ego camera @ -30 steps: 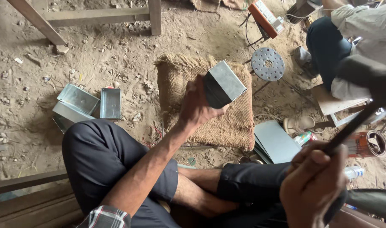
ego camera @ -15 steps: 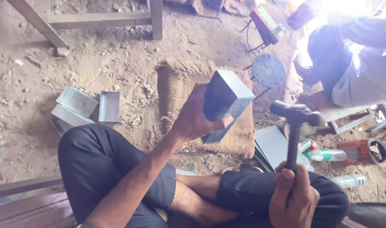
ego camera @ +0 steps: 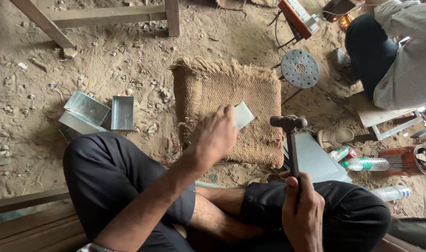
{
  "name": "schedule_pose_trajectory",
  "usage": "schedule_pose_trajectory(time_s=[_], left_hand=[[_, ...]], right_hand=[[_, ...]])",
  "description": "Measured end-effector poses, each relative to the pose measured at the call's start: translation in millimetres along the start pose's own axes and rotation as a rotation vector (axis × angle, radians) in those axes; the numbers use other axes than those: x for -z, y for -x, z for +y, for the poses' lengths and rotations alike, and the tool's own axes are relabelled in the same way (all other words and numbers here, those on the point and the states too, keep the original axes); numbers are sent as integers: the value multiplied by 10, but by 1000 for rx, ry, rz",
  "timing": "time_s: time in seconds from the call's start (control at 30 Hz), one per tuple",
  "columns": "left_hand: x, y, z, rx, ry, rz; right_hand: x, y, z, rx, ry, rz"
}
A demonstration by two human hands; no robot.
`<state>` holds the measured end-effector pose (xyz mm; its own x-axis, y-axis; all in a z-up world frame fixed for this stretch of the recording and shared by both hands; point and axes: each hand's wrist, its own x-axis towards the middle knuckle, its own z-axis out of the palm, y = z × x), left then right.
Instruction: The person sits on the ground and repeatedly strikes a small rectangular metal box with a hammer. They rotate the box to hit different edges and corners, working on the seams. Another person is visible in the background welding.
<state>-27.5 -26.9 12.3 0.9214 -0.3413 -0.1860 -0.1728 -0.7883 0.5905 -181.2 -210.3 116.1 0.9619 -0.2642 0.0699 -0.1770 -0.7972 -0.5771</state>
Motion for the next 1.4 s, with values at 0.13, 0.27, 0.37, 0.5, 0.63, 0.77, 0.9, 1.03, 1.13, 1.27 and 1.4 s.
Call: schedule_pose_trajectory(time_s=[0.13,0.27,0.37,0.5,0.63,0.77,0.9,1.03,1.13,1.27,1.4], left_hand=[[60,18,129,-48,-291,337],[26,50,161,17,-288,202],[7,33,152,35,-257,166],[25,58,161,8,-211,219],[73,76,173,9,-302,172],[33,24,206,12,-223,168],[4,24,155,35,-250,159],[56,42,193,43,-229,132],[161,96,249,7,-233,159],[321,37,299,78,-64,-44],[503,-82,36,119,139,-222]], right_hand=[[18,-96,-53,-24,48,12],[72,-88,-22,155,-75,235],[-4,-121,26,90,-126,379],[-321,-317,83,109,22,105],[-391,-440,178,-112,151,-161],[-107,-350,224,91,195,35],[-48,-254,-39,100,-92,203],[-373,-347,-221,-60,33,-88],[-361,-417,6,-180,157,-212],[-187,-198,481,-117,-62,-157],[-242,68,654,-174,-168,-143]])
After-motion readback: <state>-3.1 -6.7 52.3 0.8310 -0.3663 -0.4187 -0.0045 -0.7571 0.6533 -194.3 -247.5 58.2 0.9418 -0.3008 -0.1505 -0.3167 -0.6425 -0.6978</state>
